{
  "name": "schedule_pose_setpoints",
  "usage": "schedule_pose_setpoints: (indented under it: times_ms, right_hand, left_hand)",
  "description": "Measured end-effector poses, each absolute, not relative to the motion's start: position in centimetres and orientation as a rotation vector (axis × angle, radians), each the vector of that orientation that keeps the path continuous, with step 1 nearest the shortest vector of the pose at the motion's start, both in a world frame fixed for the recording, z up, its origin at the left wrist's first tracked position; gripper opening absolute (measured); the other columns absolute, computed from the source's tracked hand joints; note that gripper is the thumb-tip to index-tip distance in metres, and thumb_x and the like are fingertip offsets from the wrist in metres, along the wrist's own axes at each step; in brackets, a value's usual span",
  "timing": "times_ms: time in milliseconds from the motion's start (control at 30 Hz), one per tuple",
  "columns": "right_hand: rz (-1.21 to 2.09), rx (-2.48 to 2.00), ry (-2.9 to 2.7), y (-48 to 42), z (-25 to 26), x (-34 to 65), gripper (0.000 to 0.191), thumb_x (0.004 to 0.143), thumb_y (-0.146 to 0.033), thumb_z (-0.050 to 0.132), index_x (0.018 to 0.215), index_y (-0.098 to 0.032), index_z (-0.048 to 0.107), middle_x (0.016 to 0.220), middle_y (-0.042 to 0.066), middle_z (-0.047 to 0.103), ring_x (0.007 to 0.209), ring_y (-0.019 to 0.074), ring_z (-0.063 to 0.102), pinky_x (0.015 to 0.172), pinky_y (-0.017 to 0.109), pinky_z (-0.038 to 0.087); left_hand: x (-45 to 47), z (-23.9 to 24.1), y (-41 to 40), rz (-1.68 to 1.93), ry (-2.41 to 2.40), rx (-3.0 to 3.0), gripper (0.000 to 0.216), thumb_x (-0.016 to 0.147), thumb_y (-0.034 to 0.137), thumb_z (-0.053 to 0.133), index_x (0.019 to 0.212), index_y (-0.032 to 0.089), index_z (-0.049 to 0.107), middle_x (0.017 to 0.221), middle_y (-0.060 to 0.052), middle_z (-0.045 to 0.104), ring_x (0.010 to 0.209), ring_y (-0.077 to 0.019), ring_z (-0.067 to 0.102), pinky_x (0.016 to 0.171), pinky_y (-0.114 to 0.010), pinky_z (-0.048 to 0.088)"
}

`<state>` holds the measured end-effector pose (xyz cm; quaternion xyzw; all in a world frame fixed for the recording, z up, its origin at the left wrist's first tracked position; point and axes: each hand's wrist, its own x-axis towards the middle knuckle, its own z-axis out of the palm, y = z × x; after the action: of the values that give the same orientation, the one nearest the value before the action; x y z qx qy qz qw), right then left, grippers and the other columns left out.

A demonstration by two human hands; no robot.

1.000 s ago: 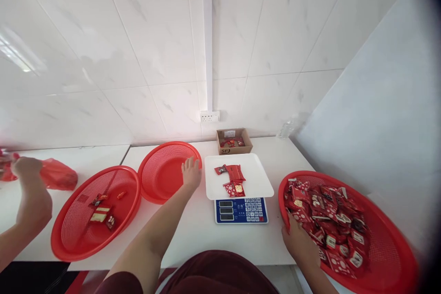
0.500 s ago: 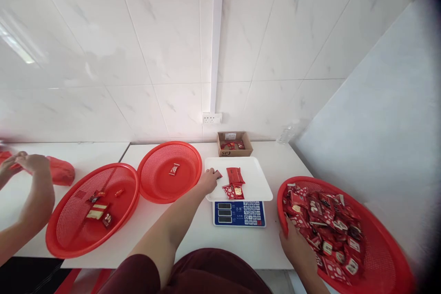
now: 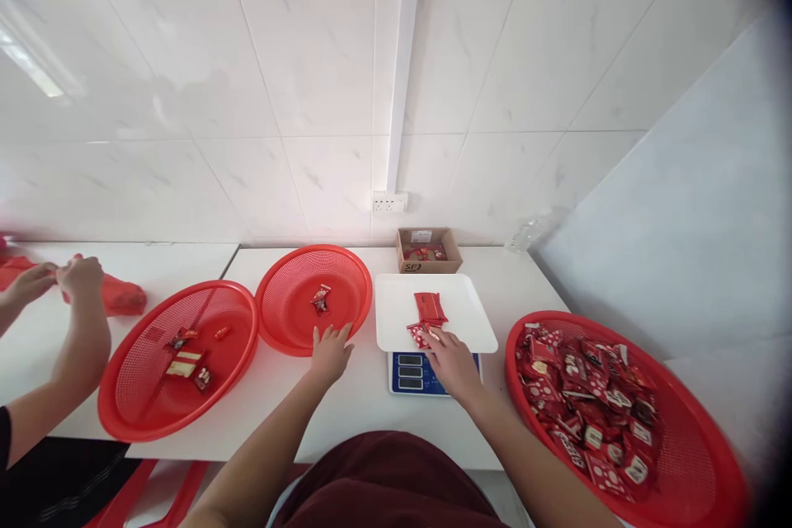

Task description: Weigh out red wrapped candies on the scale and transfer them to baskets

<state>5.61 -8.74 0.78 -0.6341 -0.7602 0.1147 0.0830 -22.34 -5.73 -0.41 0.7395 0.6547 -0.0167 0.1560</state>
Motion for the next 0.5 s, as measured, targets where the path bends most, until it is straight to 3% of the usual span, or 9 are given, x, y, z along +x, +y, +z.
schedule_pose_setpoints:
  times_ms: [133, 267, 400, 500]
  right_hand:
    - [0.421, -1.872, -2.313, -6.5, 1.4, 3.6, 0.033, 0.087, -0.012, 0.038, 0.104, -0.018, 0.066, 0.11, 0.009, 0.064, 0.104, 0.022, 0.055, 0.088, 0.033, 0.043]
    - [0.705, -1.785, -1.879, -3.9, 3.5, 1.2, 0.027, 0.09, -0.026, 0.04, 0.091, -0.019, 0.066, 0.093, 0.007, 0.069, 0.09, 0.0208, 0.061, 0.081, 0.033, 0.047]
    - [0.997, -1.517, -1.537, -2.0, 5.3, -0.9, 0.038, 0.087, -0.038, 0.046, 0.119, -0.021, 0.055, 0.123, 0.007, 0.062, 0.101, 0.0182, 0.061, 0.084, 0.031, 0.048]
    - [0.844, -1.668, -1.624, -2.3, 4.3, -0.1, 0.045, 0.085, -0.032, 0.051, 0.127, -0.018, 0.049, 0.132, 0.011, 0.054, 0.116, 0.0208, 0.053, 0.092, 0.033, 0.044]
  left_hand:
    - [-22.8, -0.1, -5.9, -0.069, 1.85, 2.115, 0.047, 0.092, 0.022, 0.034, 0.137, 0.026, 0.042, 0.119, -0.009, 0.064, 0.119, -0.0273, 0.051, 0.11, -0.059, 0.015]
    - [-23.1, -0.1, -5.9, -0.065, 1.821, 2.137, 0.047, 0.092, 0.022, 0.032, 0.139, 0.023, 0.042, 0.111, -0.011, 0.067, 0.102, -0.024, 0.061, 0.106, -0.049, 0.029]
    - [-23.1, 0.3, -5.9, -0.087, 1.834, 2.124, 0.047, 0.093, 0.023, 0.032, 0.139, 0.024, 0.042, 0.114, -0.01, 0.065, 0.101, -0.0246, 0.061, 0.095, -0.042, 0.041]
    - [-22.9, 0.8, -5.9, -0.124, 1.822, 2.116, 0.047, 0.092, 0.023, 0.034, 0.139, 0.023, 0.041, 0.113, -0.01, 0.065, 0.1, -0.0237, 0.061, 0.09, -0.037, 0.043]
